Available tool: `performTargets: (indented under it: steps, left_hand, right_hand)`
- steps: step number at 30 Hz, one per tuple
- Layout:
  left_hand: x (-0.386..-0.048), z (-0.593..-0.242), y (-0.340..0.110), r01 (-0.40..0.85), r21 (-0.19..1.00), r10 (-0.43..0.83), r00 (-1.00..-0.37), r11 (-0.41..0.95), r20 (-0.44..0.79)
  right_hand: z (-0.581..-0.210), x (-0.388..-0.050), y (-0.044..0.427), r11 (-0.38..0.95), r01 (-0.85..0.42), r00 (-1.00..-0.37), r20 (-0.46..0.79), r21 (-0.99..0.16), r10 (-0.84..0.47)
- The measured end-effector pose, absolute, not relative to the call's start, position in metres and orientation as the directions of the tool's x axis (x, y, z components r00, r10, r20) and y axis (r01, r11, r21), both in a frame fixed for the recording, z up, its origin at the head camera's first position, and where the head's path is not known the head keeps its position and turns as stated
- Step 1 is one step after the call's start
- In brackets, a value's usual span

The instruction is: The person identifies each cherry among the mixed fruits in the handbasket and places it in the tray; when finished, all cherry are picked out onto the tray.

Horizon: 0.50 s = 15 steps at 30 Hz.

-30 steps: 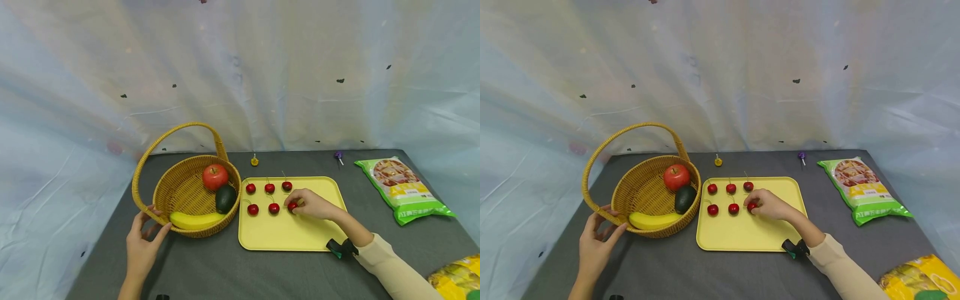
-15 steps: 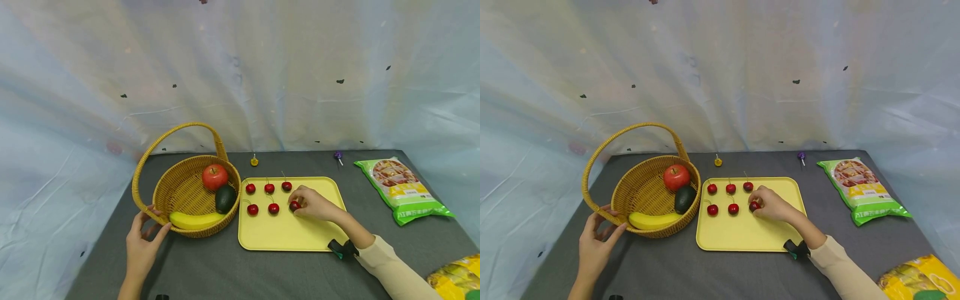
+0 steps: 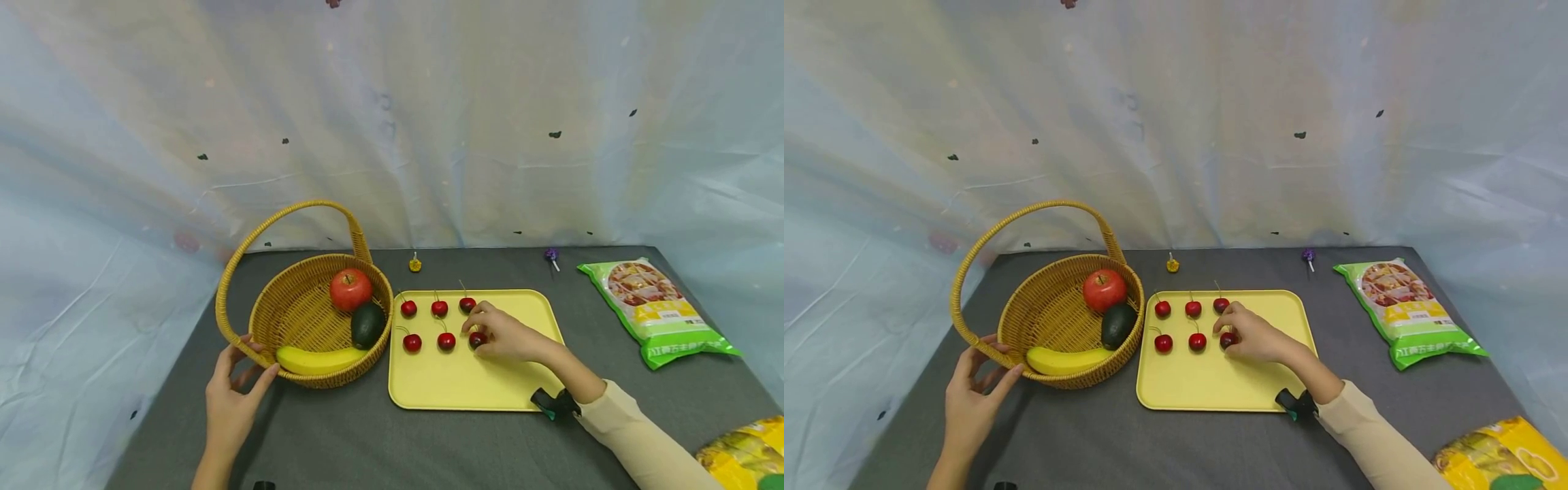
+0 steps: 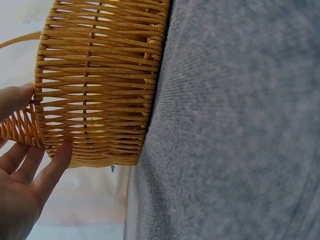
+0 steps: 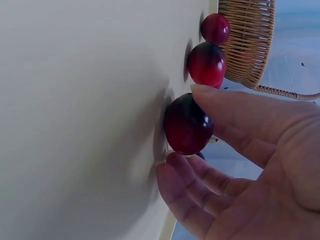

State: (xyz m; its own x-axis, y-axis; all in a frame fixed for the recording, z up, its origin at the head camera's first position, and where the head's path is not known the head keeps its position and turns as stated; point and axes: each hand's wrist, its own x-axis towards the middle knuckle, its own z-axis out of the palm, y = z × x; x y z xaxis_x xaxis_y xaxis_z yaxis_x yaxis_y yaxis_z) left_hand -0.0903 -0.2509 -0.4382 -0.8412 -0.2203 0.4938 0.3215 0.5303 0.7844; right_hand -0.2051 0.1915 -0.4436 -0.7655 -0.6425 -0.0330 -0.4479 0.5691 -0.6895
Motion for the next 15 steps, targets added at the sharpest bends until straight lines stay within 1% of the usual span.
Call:
performTargets:
  steps: [5,8,13,15]
  left_hand:
    - [-0.097,-0.455,-0.261,0.304,0.771,-0.24,-0.831,0.559,0.502]
    - [-0.098,-0.458,-0.263,0.301,0.763,-0.249,-0.823,0.573,0.511]
    - [-0.094,-0.446,-0.255,0.302,0.758,-0.249,-0.819,0.579,0.517]
    - [-0.09,-0.435,-0.246,0.31,0.756,-0.268,-0.802,0.576,0.534]
  right_hand:
    - [-0.439,-0.205,0.191,0.587,-0.446,-0.782,-0.026,-0.675,-0.623]
    - [-0.437,-0.205,0.191,0.585,-0.442,-0.785,-0.023,-0.681,-0.62]
    - [-0.437,-0.203,0.192,0.602,-0.438,-0.813,0.008,-0.668,-0.583]
    - [-0.437,-0.2,0.193,0.618,-0.441,-0.831,0.035,-0.65,-0.556]
